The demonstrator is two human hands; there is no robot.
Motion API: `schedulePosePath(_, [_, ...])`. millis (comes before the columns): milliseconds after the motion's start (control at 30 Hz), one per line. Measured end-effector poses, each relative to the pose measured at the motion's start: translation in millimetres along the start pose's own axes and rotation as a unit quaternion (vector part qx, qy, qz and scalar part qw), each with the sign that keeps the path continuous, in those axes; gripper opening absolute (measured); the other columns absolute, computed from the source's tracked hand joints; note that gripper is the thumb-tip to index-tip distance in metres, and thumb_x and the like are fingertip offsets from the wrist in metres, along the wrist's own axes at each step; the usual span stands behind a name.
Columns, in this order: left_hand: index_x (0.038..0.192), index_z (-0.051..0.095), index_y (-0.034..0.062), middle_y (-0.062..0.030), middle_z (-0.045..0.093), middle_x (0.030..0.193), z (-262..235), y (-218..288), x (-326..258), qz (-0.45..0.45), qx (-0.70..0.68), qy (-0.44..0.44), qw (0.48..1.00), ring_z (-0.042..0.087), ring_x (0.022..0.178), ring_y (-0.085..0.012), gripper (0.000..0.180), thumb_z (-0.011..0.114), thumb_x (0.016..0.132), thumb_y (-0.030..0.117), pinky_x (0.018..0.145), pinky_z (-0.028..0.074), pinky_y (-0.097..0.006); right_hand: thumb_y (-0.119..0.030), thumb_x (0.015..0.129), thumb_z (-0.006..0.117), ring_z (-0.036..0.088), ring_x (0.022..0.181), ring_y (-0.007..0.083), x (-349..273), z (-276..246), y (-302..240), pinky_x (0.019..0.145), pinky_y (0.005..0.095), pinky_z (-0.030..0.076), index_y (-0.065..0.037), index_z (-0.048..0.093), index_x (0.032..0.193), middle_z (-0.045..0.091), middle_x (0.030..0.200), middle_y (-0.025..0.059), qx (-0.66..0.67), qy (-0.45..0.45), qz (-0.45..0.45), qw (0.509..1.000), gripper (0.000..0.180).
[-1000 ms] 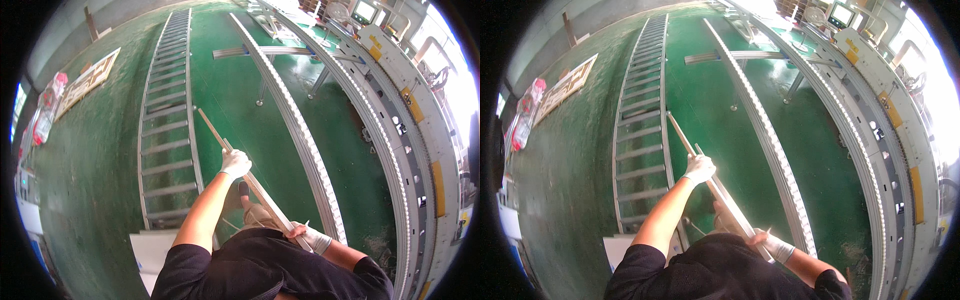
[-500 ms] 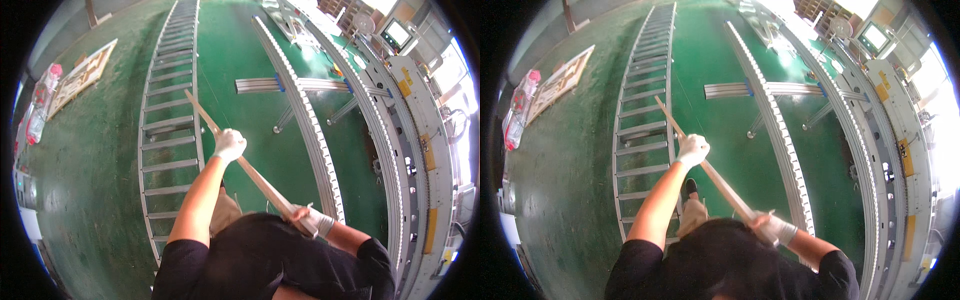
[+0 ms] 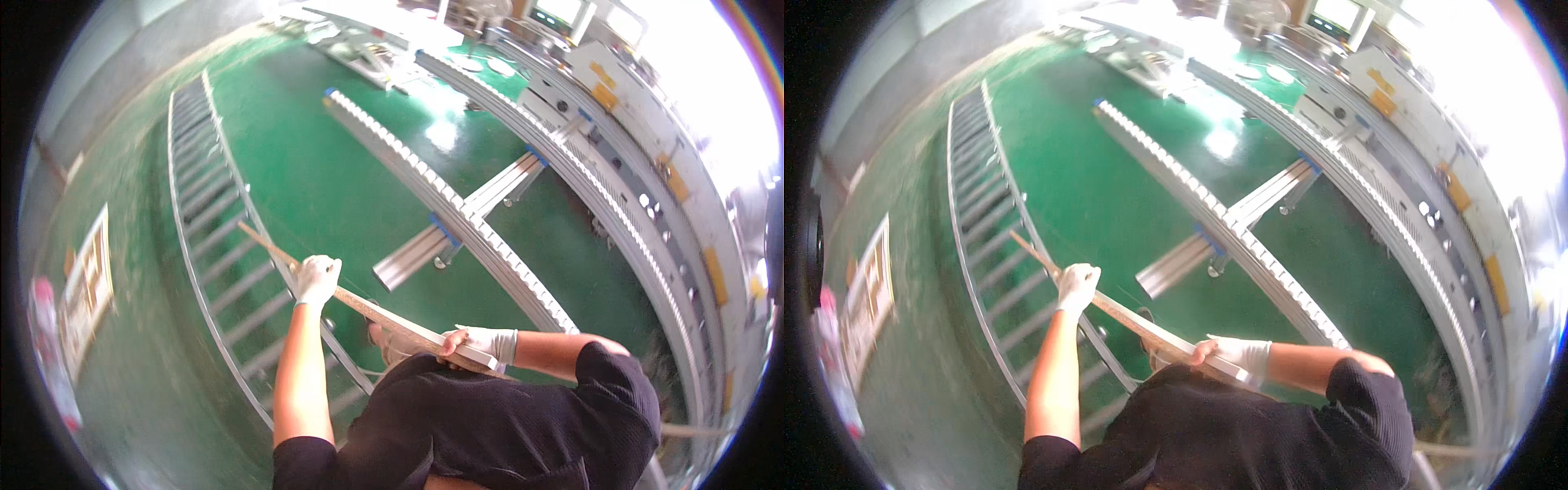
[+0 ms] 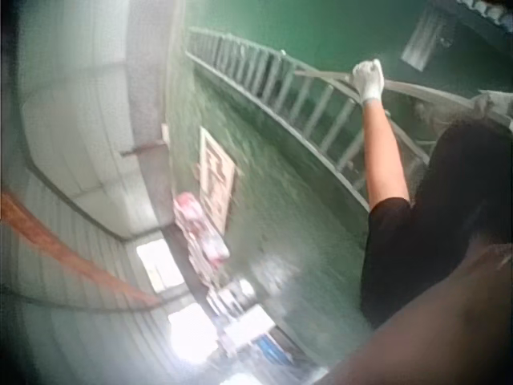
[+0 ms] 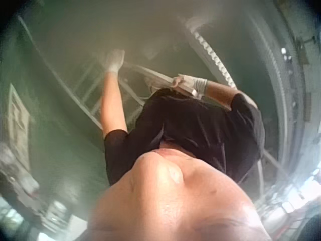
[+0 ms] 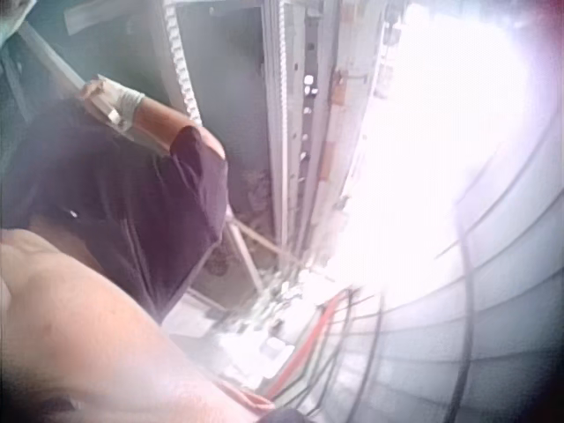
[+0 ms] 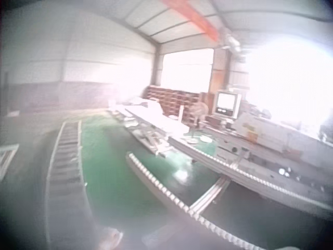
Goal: The person aligns long white boards on an industrial machine, applies a strip of yellow tape along the length of a board by hand, and feeds the board into the machine.
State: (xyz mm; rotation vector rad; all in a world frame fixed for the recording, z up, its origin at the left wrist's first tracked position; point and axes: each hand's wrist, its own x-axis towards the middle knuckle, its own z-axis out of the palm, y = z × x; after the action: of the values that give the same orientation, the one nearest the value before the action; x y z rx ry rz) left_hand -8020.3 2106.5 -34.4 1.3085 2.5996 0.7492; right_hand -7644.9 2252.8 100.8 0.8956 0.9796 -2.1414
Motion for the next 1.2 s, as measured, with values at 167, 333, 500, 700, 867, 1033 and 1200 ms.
schedulePosePath(167, [0.083,0.075,0.0064,-0.0148,0.076,0.098,-62.4,-19.4,147.6,0.016,0.050,-0.021,0.998,0.068,0.107,-0.0374,0.038,0.064,0.099,0.039,0.097,0.051,-0.051,-0.023,0.082,0.079,0.068,0.100,0.0195,82.8,-39.4,-84.7,0.090,0.0332,0.053,-0.006,0.075,0.111,0.074,0.107,0.0076,0.028,-0.022,-0.089,0.995,0.034])
schedulePosePath(333, [0.087,0.075,0.0086,-0.0147,0.076,0.102,-109.7,-75.8,256.1,0.070,0.001,0.011,0.997,0.067,0.112,-0.0360,0.026,0.065,0.099,0.030,0.101,0.051,-0.047,-0.017,0.083,0.077,0.070,0.086,0.0172,152.1,-18.0,-178.2,0.082,0.0318,0.057,0.001,0.073,0.116,0.075,0.096,0.0064,0.116,-0.076,-0.044,0.989,0.038])
schedulePosePath(500, [0.097,0.080,0.0128,-0.0109,0.075,0.126,-139.8,-130.0,354.4,0.046,0.016,-0.045,0.998,0.059,0.134,-0.0338,0.017,0.073,0.094,0.028,0.123,0.034,-0.060,-0.023,0.084,0.076,0.071,0.072,0.0168,159.9,32.8,-281.9,0.060,0.0289,0.056,0.002,0.076,0.100,0.077,0.097,0.0103,0.011,0.084,-0.175,0.981,0.030])
schedulePosePath(700, [0.107,0.076,0.0094,-0.0089,0.072,0.124,-194.9,-144.8,502.8,0.068,0.069,-0.034,0.995,0.059,0.132,-0.0360,0.025,0.064,0.098,0.030,0.124,0.022,-0.074,-0.029,0.076,0.087,0.066,0.105,0.0205,190.1,47.3,-423.8,0.087,0.0297,0.056,0.006,0.040,0.154,0.067,0.113,0.0142,0.094,0.002,-0.105,0.990,0.098])
schedulePosePath(867, [0.109,0.073,0.0123,-0.0102,0.071,0.118,-140.3,-238.6,600.1,0.125,0.015,0.034,0.991,0.060,0.130,-0.0357,0.026,0.058,0.104,0.033,0.125,0.017,-0.075,-0.032,0.077,0.086,0.068,0.096,0.0174,247.0,42.4,-526.0,0.079,0.0323,0.057,0.006,0.051,0.141,0.069,0.105,0.0097,0.027,0.047,-0.177,0.983,0.082])
schedulePosePath(1033, [0.108,0.074,0.0124,-0.0070,0.070,0.119,-201.6,-207.2,730.1,0.163,0.019,0.006,0.986,0.062,0.126,-0.0326,0.027,0.057,0.107,0.034,0.124,0.017,-0.076,-0.031,0.076,0.085,0.067,0.099,0.0176,234.8,42.0,-625.9,0.082,0.0315,0.056,0.005,0.056,0.138,0.068,0.112,0.0104,0.058,0.059,-0.202,0.976,0.077])
schedulePosePath(1200, [0.102,0.074,0.0128,-0.0057,0.072,0.114,-215.4,-146.6,830.4,0.230,-0.032,0.039,0.972,0.062,0.126,-0.0320,0.032,0.056,0.108,0.039,0.123,0.019,-0.076,-0.035,0.072,0.084,0.063,0.109,0.0176,190.8,37.2,-698.9,0.094,0.0287,0.049,0.002,0.053,0.143,0.064,0.115,0.0109,0.026,0.183,-0.231,0.955,0.085])
